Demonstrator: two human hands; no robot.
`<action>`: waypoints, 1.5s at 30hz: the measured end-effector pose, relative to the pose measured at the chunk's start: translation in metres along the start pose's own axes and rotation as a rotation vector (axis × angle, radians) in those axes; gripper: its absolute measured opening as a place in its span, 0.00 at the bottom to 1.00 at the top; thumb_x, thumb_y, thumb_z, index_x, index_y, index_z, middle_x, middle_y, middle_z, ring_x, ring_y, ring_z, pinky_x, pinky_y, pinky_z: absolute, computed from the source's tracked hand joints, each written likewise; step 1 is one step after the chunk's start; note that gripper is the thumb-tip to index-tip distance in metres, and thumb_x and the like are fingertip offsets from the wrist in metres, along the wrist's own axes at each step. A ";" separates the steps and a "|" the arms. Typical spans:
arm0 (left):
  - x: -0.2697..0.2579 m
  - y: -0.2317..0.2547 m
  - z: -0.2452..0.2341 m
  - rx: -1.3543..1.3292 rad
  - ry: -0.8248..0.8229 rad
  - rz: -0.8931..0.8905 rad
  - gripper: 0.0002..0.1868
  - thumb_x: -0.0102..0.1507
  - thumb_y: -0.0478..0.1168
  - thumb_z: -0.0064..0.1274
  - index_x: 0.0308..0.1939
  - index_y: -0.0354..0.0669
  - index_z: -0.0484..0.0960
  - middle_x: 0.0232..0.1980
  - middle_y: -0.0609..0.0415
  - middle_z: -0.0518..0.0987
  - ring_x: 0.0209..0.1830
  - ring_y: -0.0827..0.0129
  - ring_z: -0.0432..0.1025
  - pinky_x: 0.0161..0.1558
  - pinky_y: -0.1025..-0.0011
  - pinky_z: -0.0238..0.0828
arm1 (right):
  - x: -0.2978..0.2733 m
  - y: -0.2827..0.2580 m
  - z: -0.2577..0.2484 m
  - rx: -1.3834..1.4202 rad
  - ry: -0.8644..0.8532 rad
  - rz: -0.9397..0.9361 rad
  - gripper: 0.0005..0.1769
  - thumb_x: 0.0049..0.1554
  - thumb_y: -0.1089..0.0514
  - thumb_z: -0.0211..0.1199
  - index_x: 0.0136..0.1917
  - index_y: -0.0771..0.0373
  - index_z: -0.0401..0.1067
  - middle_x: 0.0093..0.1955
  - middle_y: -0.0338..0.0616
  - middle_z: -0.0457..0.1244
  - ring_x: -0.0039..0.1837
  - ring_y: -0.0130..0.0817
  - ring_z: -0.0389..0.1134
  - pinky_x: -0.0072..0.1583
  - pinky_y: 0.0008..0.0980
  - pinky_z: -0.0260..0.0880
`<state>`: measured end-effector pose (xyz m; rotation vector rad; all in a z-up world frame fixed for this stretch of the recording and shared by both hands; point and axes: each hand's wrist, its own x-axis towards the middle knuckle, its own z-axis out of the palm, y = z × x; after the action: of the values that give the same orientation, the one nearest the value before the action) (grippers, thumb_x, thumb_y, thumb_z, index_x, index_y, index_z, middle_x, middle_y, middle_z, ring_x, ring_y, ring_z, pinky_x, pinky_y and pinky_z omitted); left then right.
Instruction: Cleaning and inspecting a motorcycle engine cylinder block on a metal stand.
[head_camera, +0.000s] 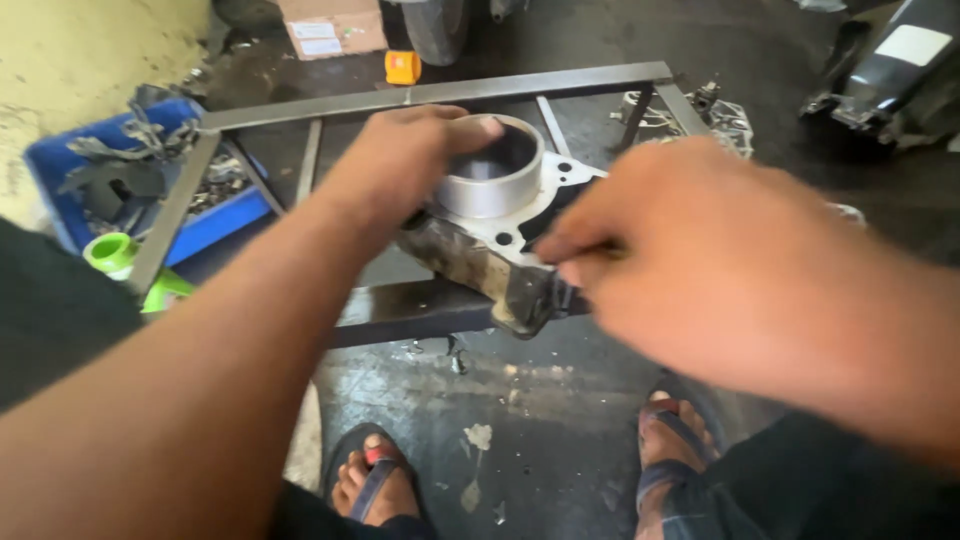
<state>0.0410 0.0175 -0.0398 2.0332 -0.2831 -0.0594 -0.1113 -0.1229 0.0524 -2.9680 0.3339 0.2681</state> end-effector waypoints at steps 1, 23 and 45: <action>0.001 -0.001 0.004 -0.081 -0.032 -0.017 0.27 0.58 0.56 0.57 0.55 0.44 0.85 0.53 0.48 0.86 0.52 0.61 0.78 0.54 0.62 0.71 | 0.003 -0.001 0.002 -0.063 0.026 -0.057 0.16 0.56 0.54 0.65 0.56 0.45 0.84 0.51 0.40 0.74 0.52 0.40 0.76 0.55 0.36 0.73; -0.001 -0.001 -0.003 -0.129 -0.057 -0.101 0.25 0.61 0.54 0.51 0.58 0.50 0.84 0.55 0.53 0.86 0.55 0.62 0.77 0.54 0.61 0.71 | 0.002 -0.003 0.002 -0.281 0.070 -0.142 0.20 0.53 0.57 0.61 0.56 0.42 0.83 0.52 0.39 0.74 0.54 0.39 0.75 0.59 0.39 0.73; -0.006 0.003 -0.005 -0.115 -0.029 -0.106 0.23 0.61 0.55 0.52 0.56 0.53 0.86 0.54 0.52 0.85 0.52 0.62 0.78 0.50 0.60 0.73 | -0.004 -0.021 -0.006 -0.304 -0.051 0.077 0.18 0.57 0.56 0.59 0.57 0.38 0.82 0.47 0.39 0.75 0.50 0.39 0.78 0.57 0.36 0.75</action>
<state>0.0353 0.0224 -0.0356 1.9325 -0.1860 -0.1679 -0.1097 -0.1027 0.0616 -3.2417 0.4380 0.4396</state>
